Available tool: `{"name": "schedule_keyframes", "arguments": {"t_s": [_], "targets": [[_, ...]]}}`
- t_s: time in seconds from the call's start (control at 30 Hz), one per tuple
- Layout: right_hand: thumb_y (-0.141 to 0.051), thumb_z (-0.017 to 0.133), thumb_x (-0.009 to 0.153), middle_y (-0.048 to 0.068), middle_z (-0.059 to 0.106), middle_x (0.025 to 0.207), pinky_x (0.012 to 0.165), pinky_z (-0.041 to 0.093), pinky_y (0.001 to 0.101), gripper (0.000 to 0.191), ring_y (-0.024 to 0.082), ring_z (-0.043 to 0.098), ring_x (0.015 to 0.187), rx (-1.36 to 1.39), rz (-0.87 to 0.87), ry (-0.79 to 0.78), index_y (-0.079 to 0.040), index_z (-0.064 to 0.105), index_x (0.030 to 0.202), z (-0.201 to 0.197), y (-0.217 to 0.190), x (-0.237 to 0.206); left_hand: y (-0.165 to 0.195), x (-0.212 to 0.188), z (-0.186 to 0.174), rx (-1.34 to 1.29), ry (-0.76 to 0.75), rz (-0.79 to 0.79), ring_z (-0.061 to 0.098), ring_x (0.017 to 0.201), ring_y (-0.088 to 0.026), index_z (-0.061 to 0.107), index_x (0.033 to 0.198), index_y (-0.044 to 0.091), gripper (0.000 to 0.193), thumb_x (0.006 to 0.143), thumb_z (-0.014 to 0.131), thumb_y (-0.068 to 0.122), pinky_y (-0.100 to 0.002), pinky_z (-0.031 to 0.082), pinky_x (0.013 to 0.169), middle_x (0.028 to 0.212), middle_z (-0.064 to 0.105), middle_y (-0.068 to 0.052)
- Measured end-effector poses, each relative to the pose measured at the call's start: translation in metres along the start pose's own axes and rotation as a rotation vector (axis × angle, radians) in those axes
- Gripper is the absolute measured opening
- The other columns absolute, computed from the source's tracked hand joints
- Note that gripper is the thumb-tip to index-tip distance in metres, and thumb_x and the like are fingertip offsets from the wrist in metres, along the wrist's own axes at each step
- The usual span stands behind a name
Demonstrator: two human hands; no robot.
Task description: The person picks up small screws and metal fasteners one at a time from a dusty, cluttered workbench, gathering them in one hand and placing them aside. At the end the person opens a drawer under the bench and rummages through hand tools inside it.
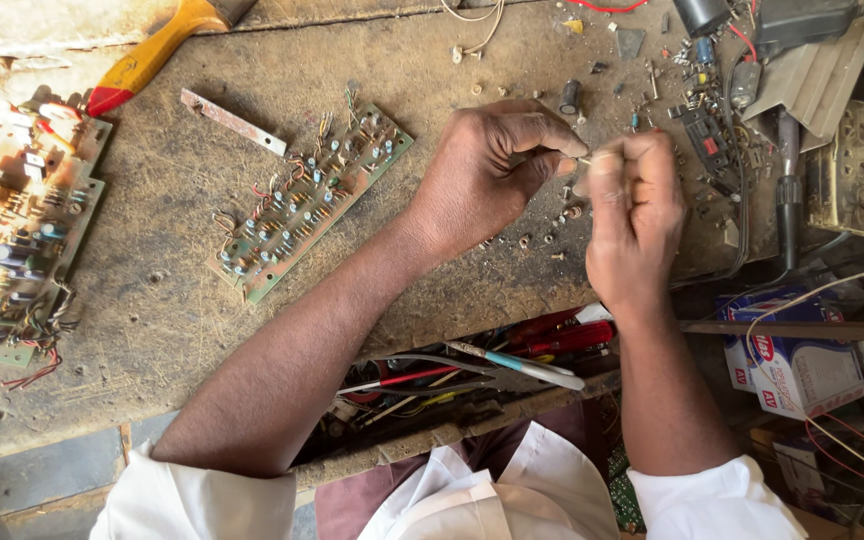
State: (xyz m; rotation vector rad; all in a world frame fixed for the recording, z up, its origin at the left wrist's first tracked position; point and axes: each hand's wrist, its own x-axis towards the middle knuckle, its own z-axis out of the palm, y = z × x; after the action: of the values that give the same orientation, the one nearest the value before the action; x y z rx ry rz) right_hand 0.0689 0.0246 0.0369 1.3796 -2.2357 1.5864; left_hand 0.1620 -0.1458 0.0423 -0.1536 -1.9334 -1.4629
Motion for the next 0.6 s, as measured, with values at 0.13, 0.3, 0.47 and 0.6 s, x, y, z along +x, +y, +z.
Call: {"name": "schedule_keyframes", "arguments": {"t_s": [0.13, 0.3, 0.47, 0.6], "targets": [[-0.026, 0.047, 0.121, 0.002, 0.056, 0.073, 0.06, 0.043, 0.0274, 0.04, 0.009, 0.056, 0.061, -0.047, 0.106, -0.043, -0.004, 0.053, 0.088, -0.002, -0.008, 0.009, 0.001, 0.0, 0.0, 0.026, -0.008, 0.018, 0.075, 0.091, -0.016, 0.075, 0.105, 0.007, 0.028, 0.087, 0.071, -0.013, -0.029, 0.062, 0.08, 0.098, 0.074, -0.006], [-0.026, 0.046, 0.121, 0.002, 0.057, 0.081, 0.069, 0.044, 0.0266, 0.034, 0.009, 0.056, 0.075, 0.05, 0.009, -0.087, 0.0, 0.052, 0.1, -0.007, -0.017, 0.011, 0.002, 0.0, 0.001, 0.008, 0.029, 0.021, 0.075, 0.092, -0.017, 0.075, 0.107, 0.007, 0.025, 0.089, 0.074, -0.01, -0.029, 0.062, 0.08, 0.099, 0.074, -0.006], [-0.023, 0.044, 0.124, 0.0, 0.056, 0.066, 0.061, 0.042, 0.0234, 0.045, 0.007, 0.053, 0.061, -0.002, 0.093, -0.108, -0.004, 0.054, 0.084, -0.011, -0.016, 0.015, 0.003, 0.0, 0.001, 0.031, 0.015, 0.018, 0.075, 0.091, -0.018, 0.074, 0.105, 0.006, 0.021, 0.09, 0.077, -0.008, -0.03, 0.061, 0.08, 0.097, 0.073, -0.006], [-0.02, 0.051, 0.119, 0.003, 0.057, 0.08, 0.064, 0.042, 0.0268, 0.03, 0.009, 0.053, 0.07, 0.042, 0.023, -0.179, 0.0, 0.055, 0.097, -0.017, -0.013, 0.017, 0.005, -0.001, 0.002, 0.026, 0.034, 0.016, 0.074, 0.09, -0.018, 0.075, 0.105, 0.007, 0.021, 0.09, 0.078, -0.008, -0.03, 0.061, 0.078, 0.097, 0.073, -0.006]]}}
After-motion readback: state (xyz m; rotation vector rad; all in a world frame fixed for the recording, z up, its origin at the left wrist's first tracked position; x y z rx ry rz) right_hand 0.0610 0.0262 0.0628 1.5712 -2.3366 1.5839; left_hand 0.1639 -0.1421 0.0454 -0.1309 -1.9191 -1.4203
